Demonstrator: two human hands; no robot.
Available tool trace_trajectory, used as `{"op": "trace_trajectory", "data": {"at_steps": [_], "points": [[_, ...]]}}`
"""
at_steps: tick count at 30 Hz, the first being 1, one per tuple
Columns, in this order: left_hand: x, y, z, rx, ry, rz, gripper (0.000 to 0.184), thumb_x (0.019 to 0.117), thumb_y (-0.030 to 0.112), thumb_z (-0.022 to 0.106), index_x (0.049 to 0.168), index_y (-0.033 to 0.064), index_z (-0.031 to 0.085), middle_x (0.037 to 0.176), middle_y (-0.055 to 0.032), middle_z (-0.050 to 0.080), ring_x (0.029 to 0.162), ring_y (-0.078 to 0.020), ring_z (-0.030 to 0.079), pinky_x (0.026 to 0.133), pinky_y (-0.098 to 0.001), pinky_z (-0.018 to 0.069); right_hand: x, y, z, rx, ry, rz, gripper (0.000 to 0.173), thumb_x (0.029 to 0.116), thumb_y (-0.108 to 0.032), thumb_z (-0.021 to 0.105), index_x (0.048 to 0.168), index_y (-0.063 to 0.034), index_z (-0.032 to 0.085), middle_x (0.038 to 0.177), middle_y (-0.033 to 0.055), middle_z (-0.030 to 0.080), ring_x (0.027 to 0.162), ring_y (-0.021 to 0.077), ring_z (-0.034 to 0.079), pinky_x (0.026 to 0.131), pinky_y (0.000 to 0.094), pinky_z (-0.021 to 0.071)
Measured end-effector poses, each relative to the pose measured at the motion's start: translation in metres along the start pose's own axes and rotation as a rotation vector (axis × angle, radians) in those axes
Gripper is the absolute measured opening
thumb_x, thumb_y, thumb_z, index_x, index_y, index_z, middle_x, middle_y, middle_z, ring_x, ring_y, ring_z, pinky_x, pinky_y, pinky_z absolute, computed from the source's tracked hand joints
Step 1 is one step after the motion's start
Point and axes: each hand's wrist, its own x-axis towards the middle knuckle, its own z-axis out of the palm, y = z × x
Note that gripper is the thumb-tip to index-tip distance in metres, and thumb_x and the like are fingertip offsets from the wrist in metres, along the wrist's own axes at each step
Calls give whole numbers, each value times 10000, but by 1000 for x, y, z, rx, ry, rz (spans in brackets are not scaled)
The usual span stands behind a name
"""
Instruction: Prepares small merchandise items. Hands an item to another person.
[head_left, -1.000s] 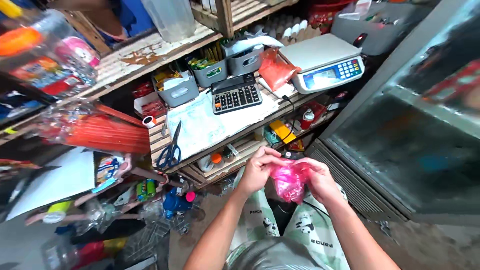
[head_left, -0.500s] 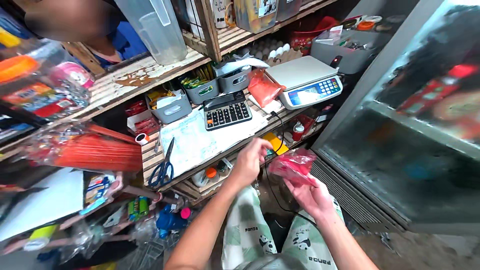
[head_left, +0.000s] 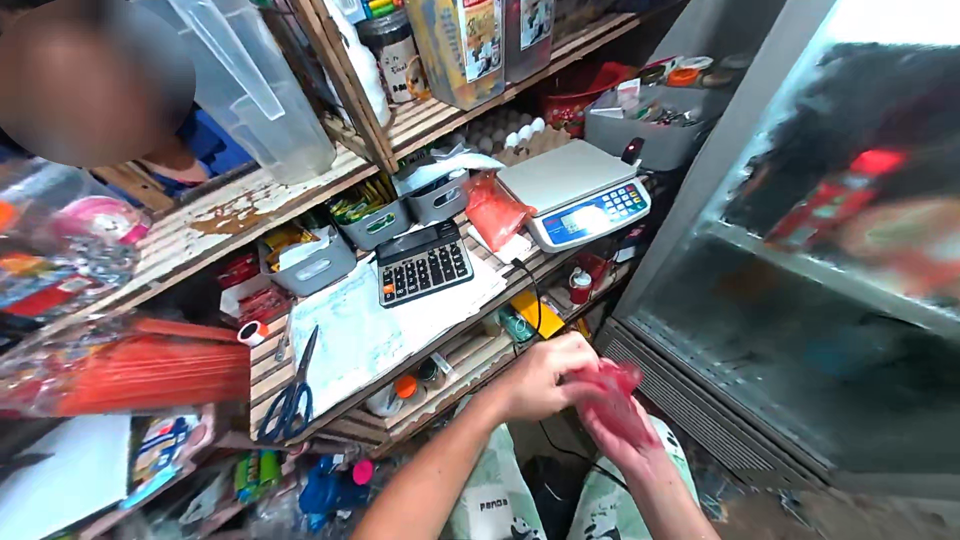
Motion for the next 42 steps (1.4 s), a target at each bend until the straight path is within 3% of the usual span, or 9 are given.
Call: {"op": "trace_trajectory", "data": {"at_steps": [4,11,14,19,22,26,30,35,42], "points": [[16,4,-50,-132,320,-298,333,1015,90,594,1315,-37,525,1106,-124,677,974,-135,682,891,-345,586,6,5,-17,-85,-352,-81,264,931,-205,673,1179,-144,739,1201,72,725,1133,199,688,997,393,559],[119,-78,-191,342,532,-370,590,994,162,641,1524,62,404,1398,-227,574,1250,-342,600,1033,-536,508,-21,33,-56,-537,-196,-4,243,940,-264,645,1154,-167,707,1125,12,702,1036,143,672,895,347,577],[137,-102,-177,568,521,-607,585,1022,269,593,1546,68,426,1524,-294,425,1416,-519,368,1086,-728,334,-32,35,-63,-643,-140,22,223,946,-139,592,1156,-112,661,1105,26,696,1006,153,677,894,353,581],[141,-127,-137,709,72,-815,543,1127,389,272,1571,111,418,1643,-155,352,1540,-406,239,1189,-702,178,-44,32,-82,-710,-76,35,227,955,-107,554,1160,-85,648,1096,33,694,997,149,676,898,340,578],[140,-118,-144,696,163,-770,557,1126,403,282,1529,65,465,1594,-182,422,1518,-394,300,1202,-706,126,-49,32,-87,-747,-75,55,222,955,-108,560,1154,-83,655,1092,40,693,989,150,675,899,331,576],[96,-61,-118,745,532,-395,434,1072,272,463,1443,65,559,1466,-167,543,1405,-363,442,1171,-585,300,-50,32,-94,-789,-119,64,227,966,-123,580,1168,-75,672,1105,57,695,987,154,675,903,325,577],[-38,-24,18,556,367,-124,280,987,149,585,1224,65,709,1289,-131,666,1271,-281,579,1115,-472,440,-54,41,-104,-911,-85,120,239,974,-95,542,1176,-34,653,1097,68,693,979,164,676,891,330,580],[-236,-95,129,416,-105,-698,432,1047,392,536,1451,250,593,1630,-46,409,1533,-326,301,1251,-610,143,-62,53,-108,-1013,-47,278,218,988,-75,513,1156,-16,639,1073,80,688,961,161,674,886,316,575],[-224,-150,65,569,380,-987,428,977,113,622,1401,60,600,1452,-220,542,1369,-441,467,1137,-623,347,-69,69,-86,-1067,-131,277,196,978,-72,517,1126,-28,638,1043,59,692,952,149,678,889,310,576]]}}
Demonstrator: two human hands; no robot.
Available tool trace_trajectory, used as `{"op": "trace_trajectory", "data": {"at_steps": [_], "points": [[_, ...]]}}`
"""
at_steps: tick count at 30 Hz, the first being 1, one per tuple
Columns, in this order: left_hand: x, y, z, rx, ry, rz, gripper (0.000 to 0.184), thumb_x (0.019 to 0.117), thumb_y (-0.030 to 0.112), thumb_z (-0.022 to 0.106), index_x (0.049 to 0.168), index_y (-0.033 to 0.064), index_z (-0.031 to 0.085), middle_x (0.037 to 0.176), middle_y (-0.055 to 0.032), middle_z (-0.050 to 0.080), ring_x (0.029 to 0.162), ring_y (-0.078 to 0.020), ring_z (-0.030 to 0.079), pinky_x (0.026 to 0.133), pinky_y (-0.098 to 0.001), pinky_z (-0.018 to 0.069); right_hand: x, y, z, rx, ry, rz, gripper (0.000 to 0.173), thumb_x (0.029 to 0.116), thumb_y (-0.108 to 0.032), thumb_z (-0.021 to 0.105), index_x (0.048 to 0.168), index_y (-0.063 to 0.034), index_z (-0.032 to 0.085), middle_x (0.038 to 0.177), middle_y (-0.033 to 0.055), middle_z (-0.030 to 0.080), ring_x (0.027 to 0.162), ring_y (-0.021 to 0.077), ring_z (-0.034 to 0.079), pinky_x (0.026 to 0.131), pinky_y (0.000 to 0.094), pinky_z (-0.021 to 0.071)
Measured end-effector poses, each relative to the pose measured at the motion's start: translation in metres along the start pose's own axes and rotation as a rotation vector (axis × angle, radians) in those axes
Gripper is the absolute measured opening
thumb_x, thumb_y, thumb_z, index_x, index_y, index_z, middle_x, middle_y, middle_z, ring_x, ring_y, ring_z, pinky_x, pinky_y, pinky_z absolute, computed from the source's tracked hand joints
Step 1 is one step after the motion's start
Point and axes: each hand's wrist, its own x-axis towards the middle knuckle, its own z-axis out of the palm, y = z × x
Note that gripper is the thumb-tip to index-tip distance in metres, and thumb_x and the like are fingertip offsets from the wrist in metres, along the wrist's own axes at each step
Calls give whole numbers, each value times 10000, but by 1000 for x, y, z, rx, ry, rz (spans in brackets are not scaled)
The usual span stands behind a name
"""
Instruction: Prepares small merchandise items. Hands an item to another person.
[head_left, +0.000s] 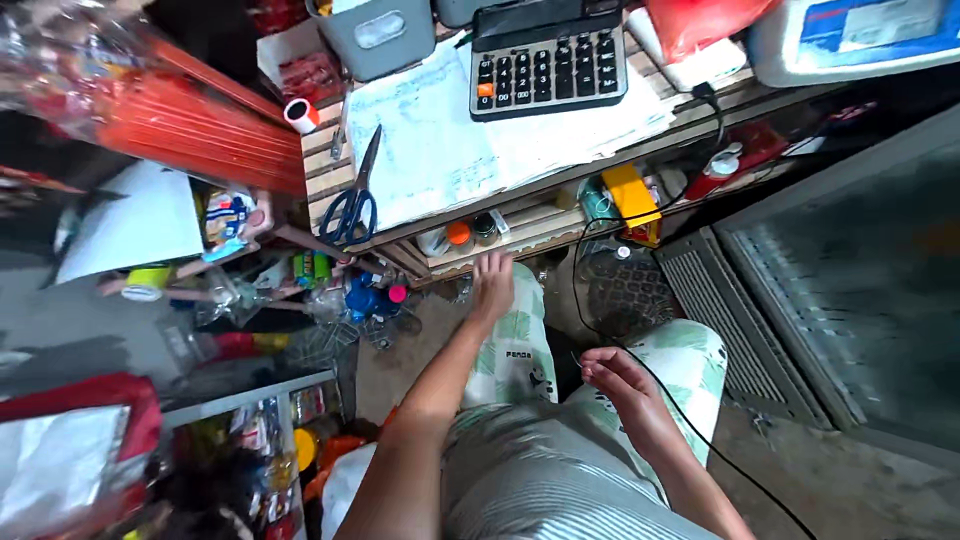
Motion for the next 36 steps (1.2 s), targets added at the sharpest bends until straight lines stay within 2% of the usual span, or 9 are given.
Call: {"op": "trace_trajectory", "data": {"at_steps": [4,10,16,21,24,27,31,33,36], "points": [[75,0,-35,106,-4,-218,548,933,114,682,1448,1,533,1469,-287,506,1403,-487,421,1150,-657,313,-7,-5,4,-58,9,-116,197,977,-82,530,1128,-38,648,1046,49,692,964,144,676,898,307,576],[131,18,-25,155,-363,-374,521,1092,362,463,1570,158,426,1576,-222,431,1451,-457,396,1132,-667,341,-30,7,-7,-114,118,-106,192,974,-92,545,1127,-32,643,1044,36,704,955,120,683,887,293,578],[146,33,1,245,-386,-393,553,1069,363,518,1500,20,477,1519,-266,474,1419,-443,438,1142,-627,346,-39,12,-24,-108,245,-56,192,975,-78,546,1133,-27,642,1022,39,709,921,113,692,855,282,586],[111,41,-2,-47,-135,-68,330,985,34,575,1308,72,635,1353,-300,568,1198,-482,593,998,-645,479,-1,-1,-19,-175,180,-123,250,987,-146,564,1182,-5,634,1087,72,694,971,145,681,880,332,579],[50,58,-12,-754,-170,-36,375,1044,48,490,1405,-35,429,1202,-218,644,1062,-307,661,926,-499,547,33,-14,-5,-75,186,-150,488,1018,-250,566,1408,26,467,1307,143,598,1151,184,632,974,376,557],[-18,90,-28,-1243,-310,-128,423,1033,89,446,1440,52,337,1188,-139,654,1042,-187,669,929,-409,561,63,-22,8,115,71,-157,794,928,-393,667,1544,-32,320,1474,139,503,1300,221,559,1058,421,521],[-66,108,-30,-1010,-133,50,289,986,0,534,1244,-100,619,1277,-191,614,1210,-209,584,1053,-374,491,72,-33,30,162,-7,-103,540,944,-148,643,1433,-7,464,1252,124,659,1095,202,668,943,372,575],[-67,104,-47,-854,19,97,254,1001,41,516,1152,-41,703,1251,-185,628,1205,-249,579,1040,-402,487,70,-39,28,-143,90,-233,500,905,-78,658,1372,-4,497,1168,123,682,1033,197,690,886,367,597],[-65,114,-75,-634,17,149,386,1052,227,517,1362,-1,553,1265,-159,633,1068,-204,663,910,-376,573,61,-47,23,-813,366,-495,568,810,-181,776,1305,10,574,1172,212,661,1093,368,650,896,570,548]]}}
